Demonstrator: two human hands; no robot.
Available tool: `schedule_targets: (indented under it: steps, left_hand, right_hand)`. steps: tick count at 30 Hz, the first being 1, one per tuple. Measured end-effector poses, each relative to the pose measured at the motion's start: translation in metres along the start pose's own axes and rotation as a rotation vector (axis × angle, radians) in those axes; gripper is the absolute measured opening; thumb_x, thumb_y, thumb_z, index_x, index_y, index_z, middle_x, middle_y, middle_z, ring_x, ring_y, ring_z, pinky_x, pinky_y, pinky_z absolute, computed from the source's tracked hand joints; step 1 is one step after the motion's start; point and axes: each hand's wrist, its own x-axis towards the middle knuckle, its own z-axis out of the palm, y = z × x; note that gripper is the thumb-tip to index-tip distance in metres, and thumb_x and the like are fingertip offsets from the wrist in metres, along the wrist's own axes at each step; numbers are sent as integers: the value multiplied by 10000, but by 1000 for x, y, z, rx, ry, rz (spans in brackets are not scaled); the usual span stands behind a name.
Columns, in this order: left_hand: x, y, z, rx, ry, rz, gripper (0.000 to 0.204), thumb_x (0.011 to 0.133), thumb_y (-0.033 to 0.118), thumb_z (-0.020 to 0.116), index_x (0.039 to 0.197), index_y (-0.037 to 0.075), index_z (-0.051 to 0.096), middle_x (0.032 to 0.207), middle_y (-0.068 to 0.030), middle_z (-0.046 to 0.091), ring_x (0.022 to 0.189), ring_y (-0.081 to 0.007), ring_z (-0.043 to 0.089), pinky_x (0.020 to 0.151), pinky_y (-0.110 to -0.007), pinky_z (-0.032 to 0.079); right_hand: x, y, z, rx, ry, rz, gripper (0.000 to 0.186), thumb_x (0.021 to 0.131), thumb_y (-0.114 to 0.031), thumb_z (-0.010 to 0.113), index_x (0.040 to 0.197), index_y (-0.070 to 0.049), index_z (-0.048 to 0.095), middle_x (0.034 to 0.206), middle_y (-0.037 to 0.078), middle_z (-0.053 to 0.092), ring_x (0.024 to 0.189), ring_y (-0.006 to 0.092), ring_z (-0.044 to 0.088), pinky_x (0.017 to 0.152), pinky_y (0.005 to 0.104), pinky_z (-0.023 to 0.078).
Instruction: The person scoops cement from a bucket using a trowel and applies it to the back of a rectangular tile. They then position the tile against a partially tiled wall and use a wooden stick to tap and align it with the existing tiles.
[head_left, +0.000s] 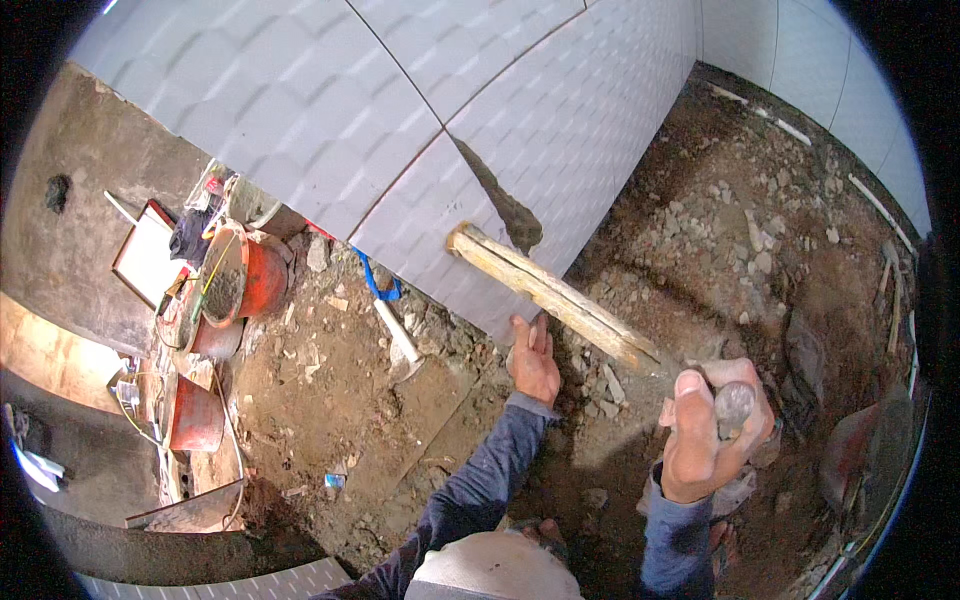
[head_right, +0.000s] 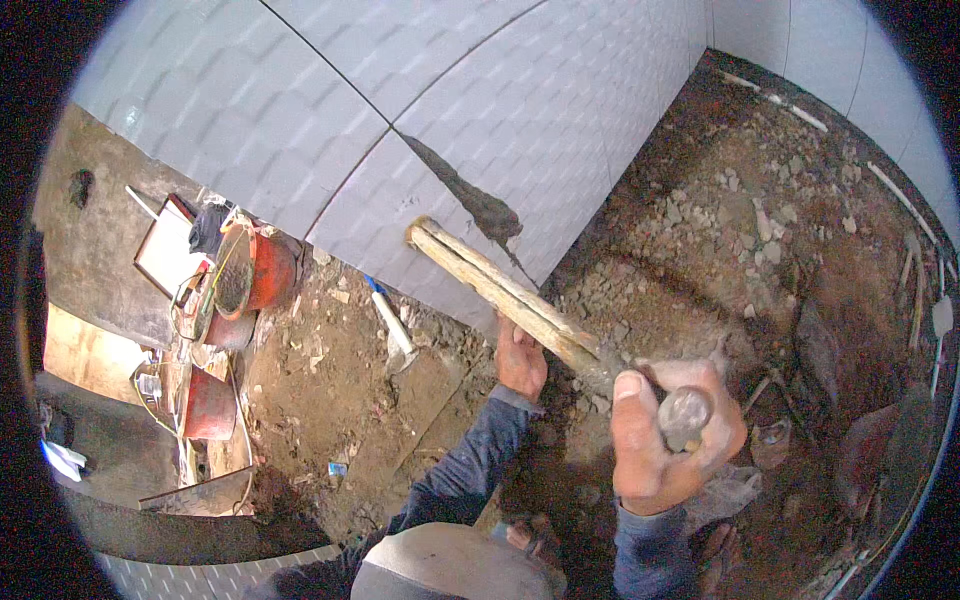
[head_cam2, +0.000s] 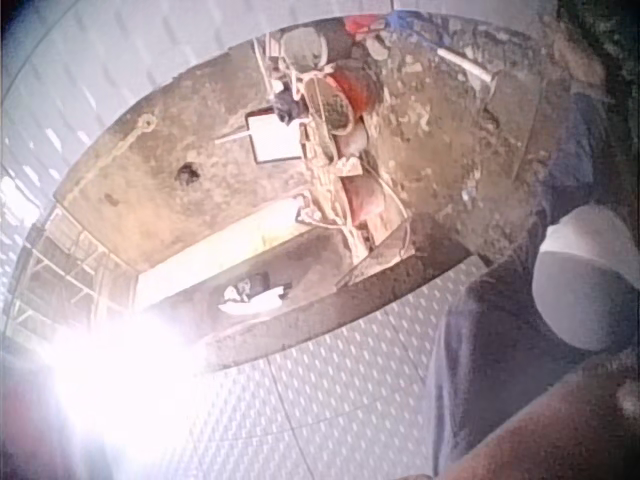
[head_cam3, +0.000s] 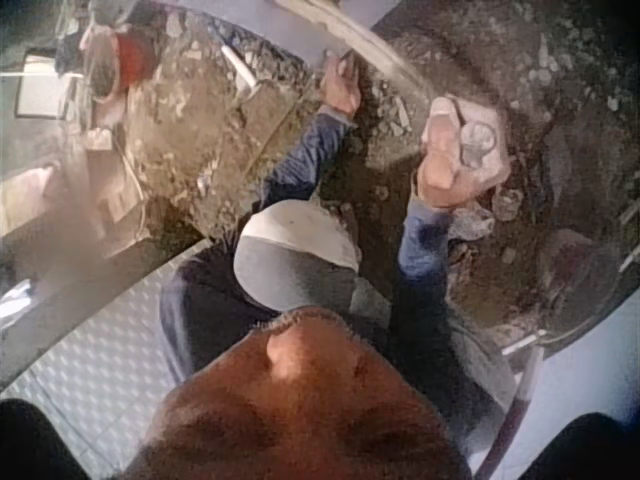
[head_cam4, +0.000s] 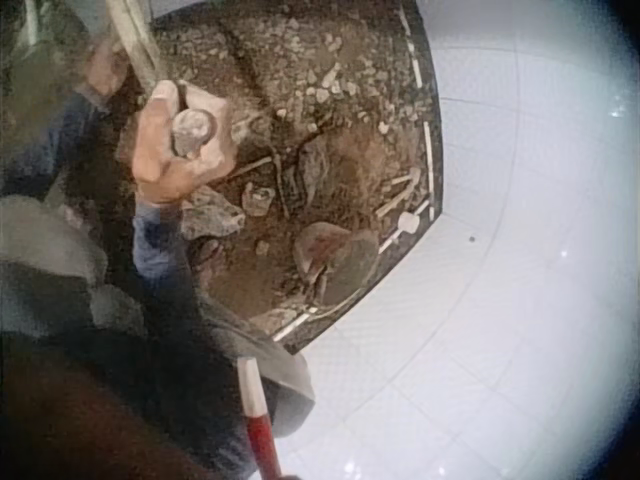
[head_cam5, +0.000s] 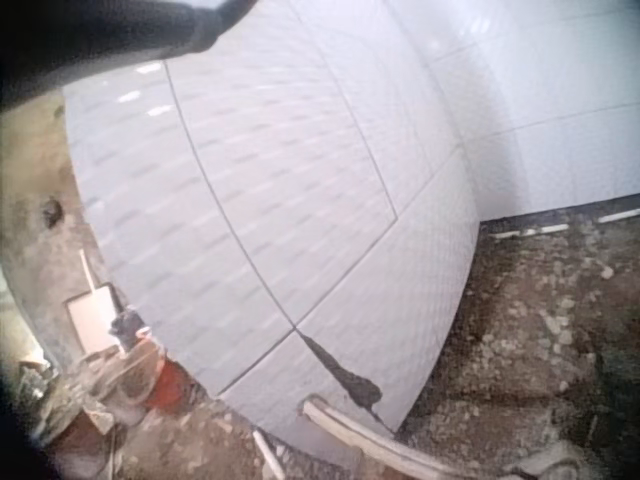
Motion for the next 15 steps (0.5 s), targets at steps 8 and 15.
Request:
schedule_targets:
  steps: [8, 15]
  left_hand:
    - [30, -13, -34, -35, -85, -11, 835, 943, 509, 634, 1540, 70, 252, 1543, -108, 378, 1430, -243, 373, 1186, -422, 227]
    - [33, -14, -28, -39, -114, -44, 823, 941, 499, 644, 1536, 78, 263, 1557, -91, 344, 1441, -257, 348, 1189, -431, 227]
  right_hand:
    - [-11, -17, -2, -171, -74, -43, 201, 779, -192, 731, 861, -24, 658, 748, 78, 650, 715, 188, 613, 695, 334, 500]
    - [-18, -13, -2, -136, -54, -96, 225, 796, -196, 687, 897, 0, 644, 743, 88, 633, 687, 215, 601, 692, 356, 500]
